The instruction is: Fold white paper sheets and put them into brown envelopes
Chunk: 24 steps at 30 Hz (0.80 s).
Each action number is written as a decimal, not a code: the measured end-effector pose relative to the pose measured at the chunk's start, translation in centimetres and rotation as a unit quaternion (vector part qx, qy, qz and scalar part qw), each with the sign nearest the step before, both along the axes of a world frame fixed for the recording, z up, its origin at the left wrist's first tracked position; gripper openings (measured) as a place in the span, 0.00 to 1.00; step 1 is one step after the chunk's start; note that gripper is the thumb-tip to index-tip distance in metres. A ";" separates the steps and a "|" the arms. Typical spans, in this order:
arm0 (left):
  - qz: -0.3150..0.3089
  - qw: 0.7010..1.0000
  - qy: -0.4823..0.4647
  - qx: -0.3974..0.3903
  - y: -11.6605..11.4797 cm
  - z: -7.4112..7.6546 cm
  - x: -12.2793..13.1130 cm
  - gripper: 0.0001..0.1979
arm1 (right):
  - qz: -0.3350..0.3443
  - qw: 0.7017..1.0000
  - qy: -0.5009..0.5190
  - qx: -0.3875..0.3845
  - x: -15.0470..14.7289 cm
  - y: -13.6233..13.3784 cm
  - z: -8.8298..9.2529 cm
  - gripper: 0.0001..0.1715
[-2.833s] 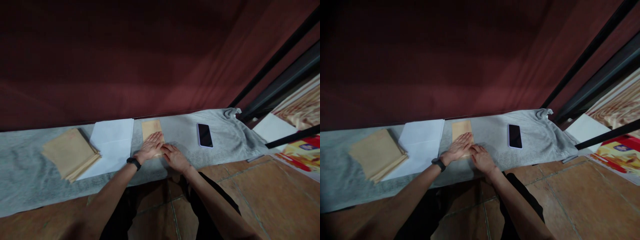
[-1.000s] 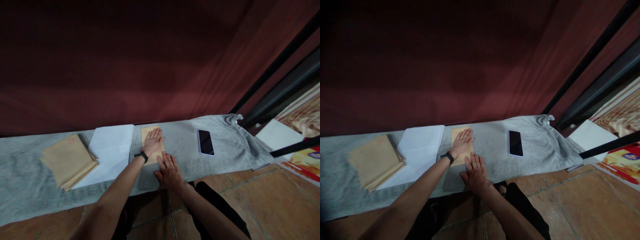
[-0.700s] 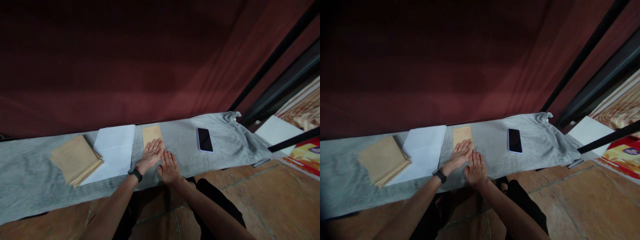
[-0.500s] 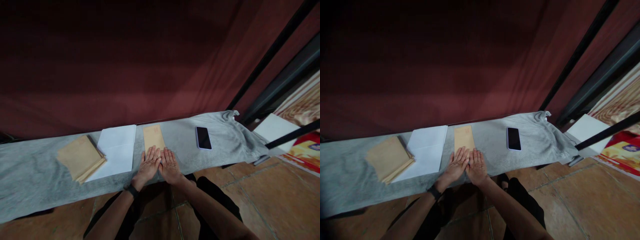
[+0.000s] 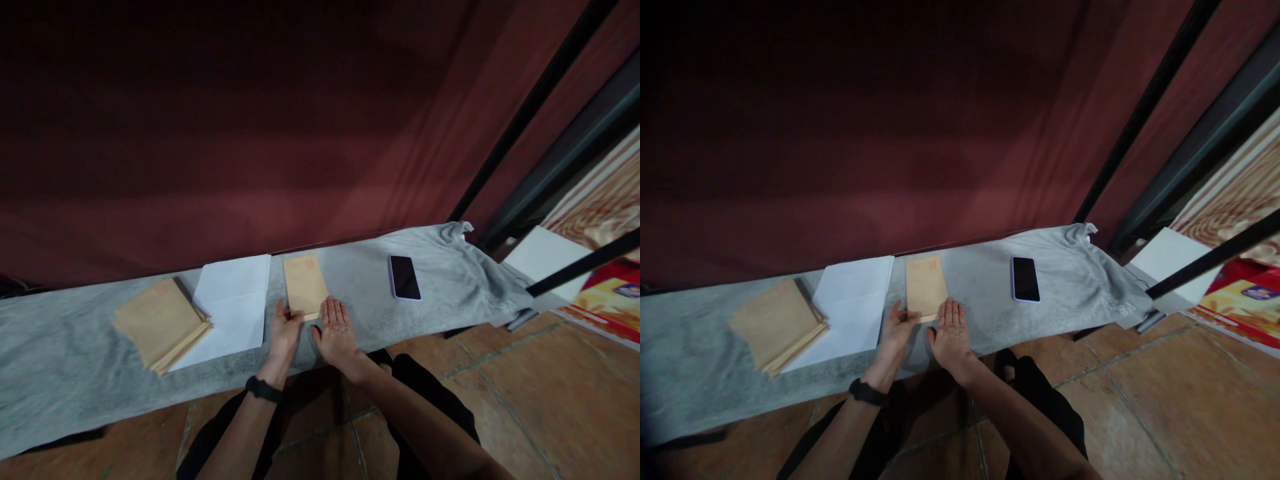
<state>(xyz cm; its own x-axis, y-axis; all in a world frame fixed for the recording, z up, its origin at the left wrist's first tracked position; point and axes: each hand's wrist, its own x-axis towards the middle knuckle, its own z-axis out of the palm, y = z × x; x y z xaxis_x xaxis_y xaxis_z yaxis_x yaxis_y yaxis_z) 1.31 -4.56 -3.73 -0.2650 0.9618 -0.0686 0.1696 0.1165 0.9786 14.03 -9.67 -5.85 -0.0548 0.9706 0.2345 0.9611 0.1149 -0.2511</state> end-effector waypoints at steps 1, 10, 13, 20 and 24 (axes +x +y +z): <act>0.002 0.999 -0.039 -0.012 0.0 0.4 0.1 0.36 | -0.003 1.000 0.001 -0.007 0.1 0.2 0.5 0.40; -0.117 0.975 -0.186 0.019 -0.6 6.5 2.7 0.26 | -0.081 0.863 0.492 -0.083 3.1 3.5 4.8 0.23; -0.077 0.978 -0.190 -0.037 -0.3 5.5 2.8 0.30 | -0.064 0.748 0.649 -0.123 2.6 3.5 4.0 0.32; -0.103 0.974 -0.168 -0.113 0.1 1.7 1.0 0.34 | 0.015 0.563 0.758 -0.328 0.4 0.9 1.5 0.29; -0.115 0.980 -0.090 -0.136 0.4 1.1 -0.9 0.37 | 0.091 0.750 0.575 -0.315 1.4 0.7 2.8 0.28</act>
